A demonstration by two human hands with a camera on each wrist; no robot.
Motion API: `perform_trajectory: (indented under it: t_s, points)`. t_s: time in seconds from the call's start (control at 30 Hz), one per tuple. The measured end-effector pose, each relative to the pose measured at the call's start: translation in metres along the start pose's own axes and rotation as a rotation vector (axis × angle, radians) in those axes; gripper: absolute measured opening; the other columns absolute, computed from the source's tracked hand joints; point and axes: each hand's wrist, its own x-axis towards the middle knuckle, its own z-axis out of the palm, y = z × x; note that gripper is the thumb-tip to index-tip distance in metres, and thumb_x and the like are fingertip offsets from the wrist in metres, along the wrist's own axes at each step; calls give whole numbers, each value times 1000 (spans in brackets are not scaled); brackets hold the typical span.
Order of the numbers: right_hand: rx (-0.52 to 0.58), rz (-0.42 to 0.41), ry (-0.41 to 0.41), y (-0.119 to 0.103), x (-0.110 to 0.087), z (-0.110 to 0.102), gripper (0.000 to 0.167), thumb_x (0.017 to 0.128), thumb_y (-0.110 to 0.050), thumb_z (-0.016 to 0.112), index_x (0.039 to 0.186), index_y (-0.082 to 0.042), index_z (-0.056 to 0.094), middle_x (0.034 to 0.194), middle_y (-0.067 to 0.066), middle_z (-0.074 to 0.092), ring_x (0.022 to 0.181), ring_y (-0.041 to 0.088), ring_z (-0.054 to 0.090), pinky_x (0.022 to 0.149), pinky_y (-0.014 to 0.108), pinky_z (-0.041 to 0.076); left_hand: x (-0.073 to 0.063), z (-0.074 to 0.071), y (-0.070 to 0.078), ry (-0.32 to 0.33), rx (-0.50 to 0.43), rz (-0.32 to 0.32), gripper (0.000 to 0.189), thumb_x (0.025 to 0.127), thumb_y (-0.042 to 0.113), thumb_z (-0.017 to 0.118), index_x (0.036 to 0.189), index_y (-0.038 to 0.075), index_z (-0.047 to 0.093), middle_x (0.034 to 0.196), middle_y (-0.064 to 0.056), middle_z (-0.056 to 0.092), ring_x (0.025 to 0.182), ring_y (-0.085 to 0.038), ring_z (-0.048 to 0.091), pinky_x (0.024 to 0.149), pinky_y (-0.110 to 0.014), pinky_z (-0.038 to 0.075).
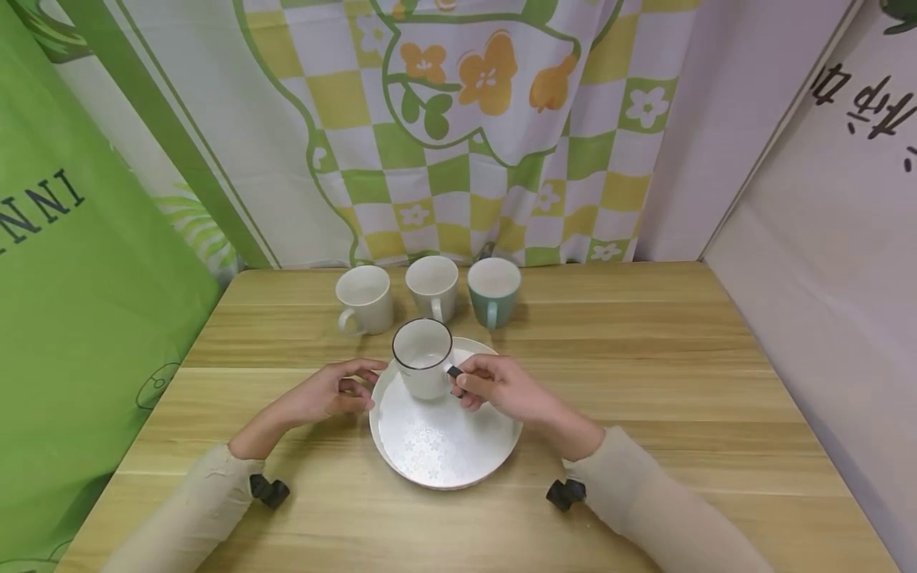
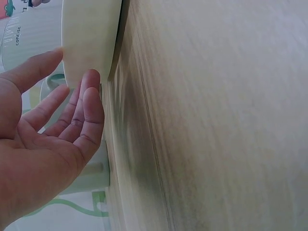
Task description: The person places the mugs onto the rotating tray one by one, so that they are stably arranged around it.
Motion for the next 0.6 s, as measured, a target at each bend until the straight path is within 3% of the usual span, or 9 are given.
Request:
perform_trajectory:
  t_s: [0.6]
  points:
    - [-10,17,-29,9,15,9,25,104,-12,52,113,9,61,107,31,65,82,14,64,77,28,60,-1,0,-1,1,-7,-14,59,89,1,72,142,0,48,124,-28,60,95,-26,69,78,-23,57]
